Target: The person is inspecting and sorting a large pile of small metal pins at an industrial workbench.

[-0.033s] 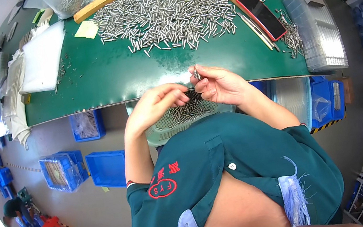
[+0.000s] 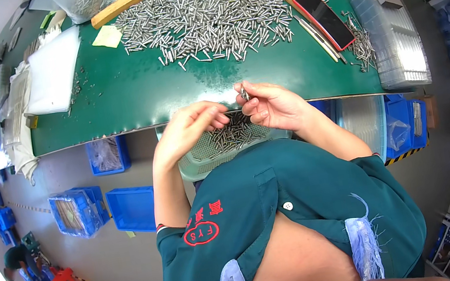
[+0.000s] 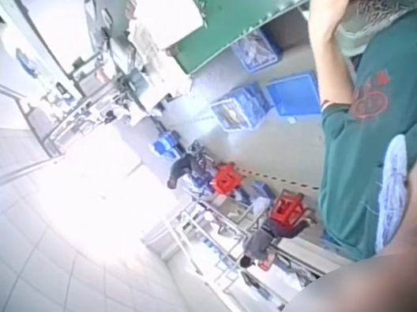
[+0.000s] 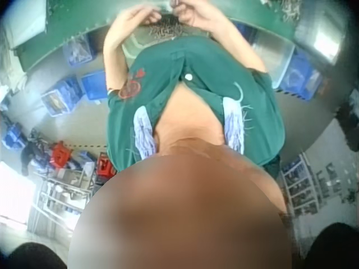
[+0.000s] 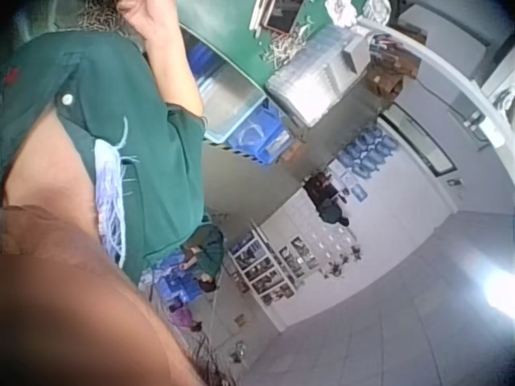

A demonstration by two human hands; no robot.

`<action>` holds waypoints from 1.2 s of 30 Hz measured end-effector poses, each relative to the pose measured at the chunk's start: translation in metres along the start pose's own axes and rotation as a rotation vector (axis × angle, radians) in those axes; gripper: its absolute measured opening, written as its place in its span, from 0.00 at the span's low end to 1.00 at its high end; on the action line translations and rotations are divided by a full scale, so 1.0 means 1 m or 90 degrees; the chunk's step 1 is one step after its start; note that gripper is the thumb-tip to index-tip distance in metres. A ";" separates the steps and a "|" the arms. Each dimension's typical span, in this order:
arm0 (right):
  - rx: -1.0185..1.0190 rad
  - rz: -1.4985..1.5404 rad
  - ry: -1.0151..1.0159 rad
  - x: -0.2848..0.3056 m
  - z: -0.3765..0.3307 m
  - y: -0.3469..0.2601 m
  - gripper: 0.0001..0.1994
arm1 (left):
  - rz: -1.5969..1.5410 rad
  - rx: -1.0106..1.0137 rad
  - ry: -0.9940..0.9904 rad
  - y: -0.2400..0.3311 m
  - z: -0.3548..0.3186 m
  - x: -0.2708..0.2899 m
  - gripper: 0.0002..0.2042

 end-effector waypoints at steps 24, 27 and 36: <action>0.665 -1.412 0.135 -0.053 0.024 -0.082 0.07 | 0.685 -0.195 0.463 0.044 0.055 0.027 0.12; 0.676 -1.406 0.110 -0.054 0.014 -0.077 0.06 | 0.678 -0.200 0.426 0.043 0.045 0.018 0.10; 0.615 -1.334 0.186 -0.045 -0.003 -0.084 0.08 | 0.623 -0.273 0.409 0.052 0.042 0.011 0.09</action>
Point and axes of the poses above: each hand's wrist, its own z-axis towards the middle knuckle, its own x-axis out of the back of the hand, y = z × x, the point moved 10 cm from there along z, towards the middle knuckle, and after that the axes turned 5 degrees about x, right-handed, at the moved point
